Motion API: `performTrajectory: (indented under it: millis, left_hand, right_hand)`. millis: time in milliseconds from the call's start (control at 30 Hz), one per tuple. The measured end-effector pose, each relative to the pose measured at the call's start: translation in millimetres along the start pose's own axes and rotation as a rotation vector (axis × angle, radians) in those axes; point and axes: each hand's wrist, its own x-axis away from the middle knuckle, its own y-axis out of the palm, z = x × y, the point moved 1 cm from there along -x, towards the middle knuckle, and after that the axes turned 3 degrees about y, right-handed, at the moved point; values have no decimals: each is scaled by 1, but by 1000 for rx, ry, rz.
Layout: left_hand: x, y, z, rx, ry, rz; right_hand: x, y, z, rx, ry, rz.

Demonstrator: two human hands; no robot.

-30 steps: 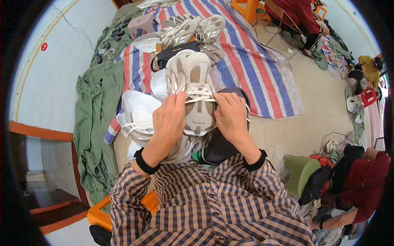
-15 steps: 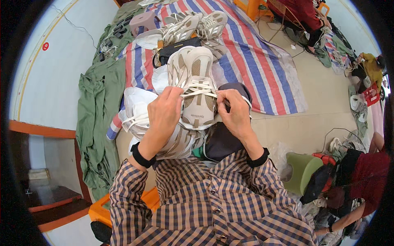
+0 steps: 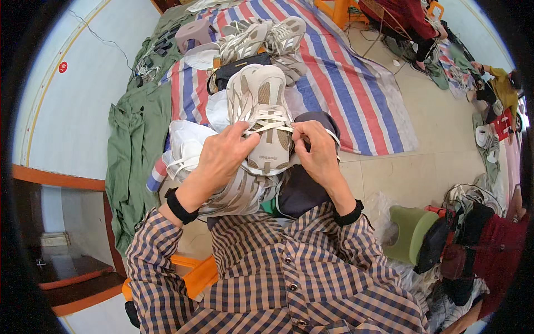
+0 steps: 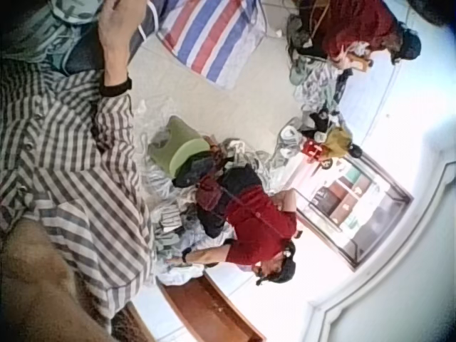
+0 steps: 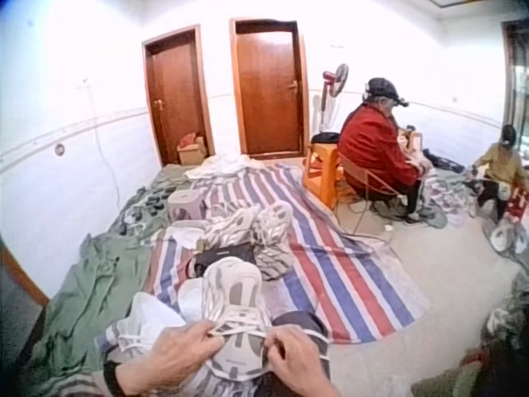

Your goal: The recorder is lacing and tying the laces of multiple white and beige sneakers.

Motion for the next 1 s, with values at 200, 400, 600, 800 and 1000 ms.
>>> performTrajectory:
  millis: [200,400,600,800,1000]
  left_hand:
    - [-21,11,9,-41,-115,-54]
    - [-13,23,-1,-244,-65,30]
    - [-26,-11,45,-156,205,207]
    - [12,-16,99,620,247,-329]
    - [8,6,104,444,20,-38]
  right_hand:
    - [2,-8,6,78,-44,77]
    - [13,15,8,21,-57,106]
    - [22,4,7,21,-48,79]
    - [12,7,14,175,-157,79]
    - [0,8,4,545,-264,-107]
